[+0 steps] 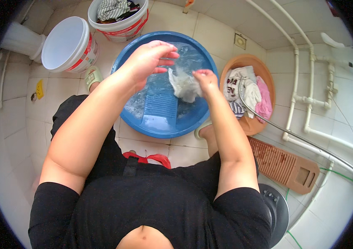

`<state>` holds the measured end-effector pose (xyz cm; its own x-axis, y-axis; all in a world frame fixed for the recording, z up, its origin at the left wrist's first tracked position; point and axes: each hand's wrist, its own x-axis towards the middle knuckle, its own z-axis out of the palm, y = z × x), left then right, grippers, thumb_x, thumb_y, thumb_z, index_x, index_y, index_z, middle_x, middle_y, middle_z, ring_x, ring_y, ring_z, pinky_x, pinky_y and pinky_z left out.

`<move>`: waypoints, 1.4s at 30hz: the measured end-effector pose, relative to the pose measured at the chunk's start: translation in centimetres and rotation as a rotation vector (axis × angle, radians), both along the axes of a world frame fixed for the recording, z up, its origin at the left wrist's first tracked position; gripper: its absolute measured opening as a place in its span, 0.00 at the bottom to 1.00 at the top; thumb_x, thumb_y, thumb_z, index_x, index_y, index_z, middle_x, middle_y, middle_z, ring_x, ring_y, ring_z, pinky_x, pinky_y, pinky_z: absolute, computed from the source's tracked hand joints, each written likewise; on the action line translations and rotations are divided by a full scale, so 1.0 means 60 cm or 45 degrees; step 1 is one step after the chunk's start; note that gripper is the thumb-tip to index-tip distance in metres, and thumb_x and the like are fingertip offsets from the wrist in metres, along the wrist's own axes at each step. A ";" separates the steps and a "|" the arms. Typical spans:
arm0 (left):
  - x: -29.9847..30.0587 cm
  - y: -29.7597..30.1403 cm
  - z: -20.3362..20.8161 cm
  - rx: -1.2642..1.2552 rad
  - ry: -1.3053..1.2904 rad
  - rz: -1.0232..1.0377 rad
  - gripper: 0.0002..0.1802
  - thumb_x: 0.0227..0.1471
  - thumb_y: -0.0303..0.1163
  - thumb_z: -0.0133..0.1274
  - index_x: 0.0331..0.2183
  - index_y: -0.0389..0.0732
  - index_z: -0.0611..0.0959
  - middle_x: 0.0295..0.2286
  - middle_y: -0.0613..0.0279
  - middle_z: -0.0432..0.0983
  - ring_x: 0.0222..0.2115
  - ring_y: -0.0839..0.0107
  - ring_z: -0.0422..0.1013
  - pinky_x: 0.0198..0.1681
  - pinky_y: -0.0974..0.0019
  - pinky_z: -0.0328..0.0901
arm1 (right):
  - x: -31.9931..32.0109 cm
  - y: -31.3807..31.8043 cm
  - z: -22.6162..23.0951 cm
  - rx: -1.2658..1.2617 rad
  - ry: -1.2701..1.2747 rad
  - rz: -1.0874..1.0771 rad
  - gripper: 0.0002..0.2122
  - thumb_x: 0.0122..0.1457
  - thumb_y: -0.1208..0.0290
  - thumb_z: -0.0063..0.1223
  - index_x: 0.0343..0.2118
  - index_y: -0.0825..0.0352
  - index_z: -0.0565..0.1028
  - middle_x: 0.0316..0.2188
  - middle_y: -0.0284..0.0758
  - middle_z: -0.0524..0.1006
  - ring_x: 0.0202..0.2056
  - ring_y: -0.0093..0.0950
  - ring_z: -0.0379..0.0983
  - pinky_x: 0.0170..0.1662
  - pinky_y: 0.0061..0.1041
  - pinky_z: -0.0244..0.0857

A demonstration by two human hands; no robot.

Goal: The person hand-washes several pieces of clothing in a blue basin filled with soapy water. They scrub, rinse, and wring out each item by hand, then place the cleaned clothes into a white bucket.

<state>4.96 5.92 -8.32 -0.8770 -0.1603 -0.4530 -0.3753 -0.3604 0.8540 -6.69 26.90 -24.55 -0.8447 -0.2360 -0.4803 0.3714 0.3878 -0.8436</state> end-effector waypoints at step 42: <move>0.027 0.035 0.010 0.578 0.115 0.114 0.22 0.52 0.46 0.40 0.43 0.43 0.71 0.42 0.61 0.69 0.43 0.67 0.66 0.44 0.59 0.62 | 0.134 -0.078 0.304 -1.144 0.087 0.100 0.16 0.48 0.64 0.46 0.39 0.68 0.69 0.35 0.35 0.72 0.37 0.27 0.69 0.43 0.26 0.63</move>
<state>6.56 8.02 -7.69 -0.9079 -0.0405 -0.4172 -0.2571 -0.7324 0.6305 1.36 22.21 -6.30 -0.8303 -0.5561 -0.0365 0.3093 -0.4054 -0.8602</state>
